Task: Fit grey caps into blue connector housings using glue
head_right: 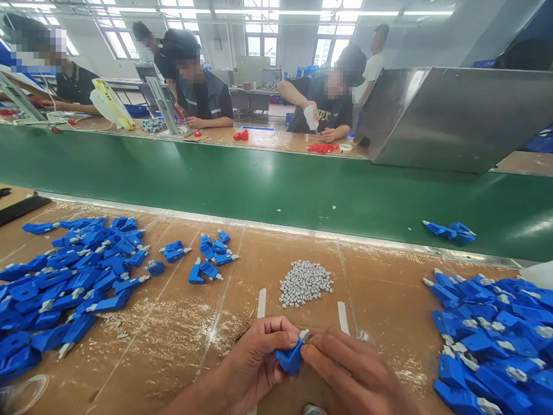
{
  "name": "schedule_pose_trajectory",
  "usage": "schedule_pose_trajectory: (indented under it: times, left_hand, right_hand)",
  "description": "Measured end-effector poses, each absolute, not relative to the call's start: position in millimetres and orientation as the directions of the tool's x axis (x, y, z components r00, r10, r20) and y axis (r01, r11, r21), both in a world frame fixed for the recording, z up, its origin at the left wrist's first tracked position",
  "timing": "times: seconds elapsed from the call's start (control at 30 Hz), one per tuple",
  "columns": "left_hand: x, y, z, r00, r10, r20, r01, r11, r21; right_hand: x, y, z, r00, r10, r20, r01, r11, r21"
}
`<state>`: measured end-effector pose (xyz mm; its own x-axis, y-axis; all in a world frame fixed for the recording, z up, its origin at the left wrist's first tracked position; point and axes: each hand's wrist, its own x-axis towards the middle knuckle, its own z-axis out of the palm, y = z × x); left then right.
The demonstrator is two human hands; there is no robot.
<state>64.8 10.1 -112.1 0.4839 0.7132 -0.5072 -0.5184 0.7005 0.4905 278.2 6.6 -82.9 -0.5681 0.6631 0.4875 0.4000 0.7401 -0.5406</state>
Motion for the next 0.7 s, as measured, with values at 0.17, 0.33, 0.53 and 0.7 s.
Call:
schedule_pose_trajectory:
  times: [0.17, 0.33, 0.53, 0.7]
  left_hand:
    - [66.1, 5.7, -102.2, 0.419, 0.831, -0.365, -0.516, 0.549, 0.658]
    - [68.8, 1.2, -101.6, 0.423, 0.888, -0.182, -0.580, 0.420, 0.698]
    - [66.3, -4.1, -108.7, 0.417, 0.898, -0.143, -0.546, 0.374, 0.750]
    - [52.3, -7.2, -93.9, 0.369, 0.914, -0.171, -0.324, 0.299, 0.898]
  right_hand:
    - [274.3, -9.0, -89.5, -0.235, 0.969, 0.074, 0.244, 0.132, -0.961]
    - [250.5, -17.1, -98.4, -0.277, 0.930, -0.243, -0.177, -0.297, -0.938]
    - [238.6, -10.2, -119.2, -0.248, 0.963, -0.108, -0.306, -0.183, -0.934]
    - [225.5, -11.6, -110.0, -0.218, 0.970, -0.107, -0.056, -0.122, -0.991]
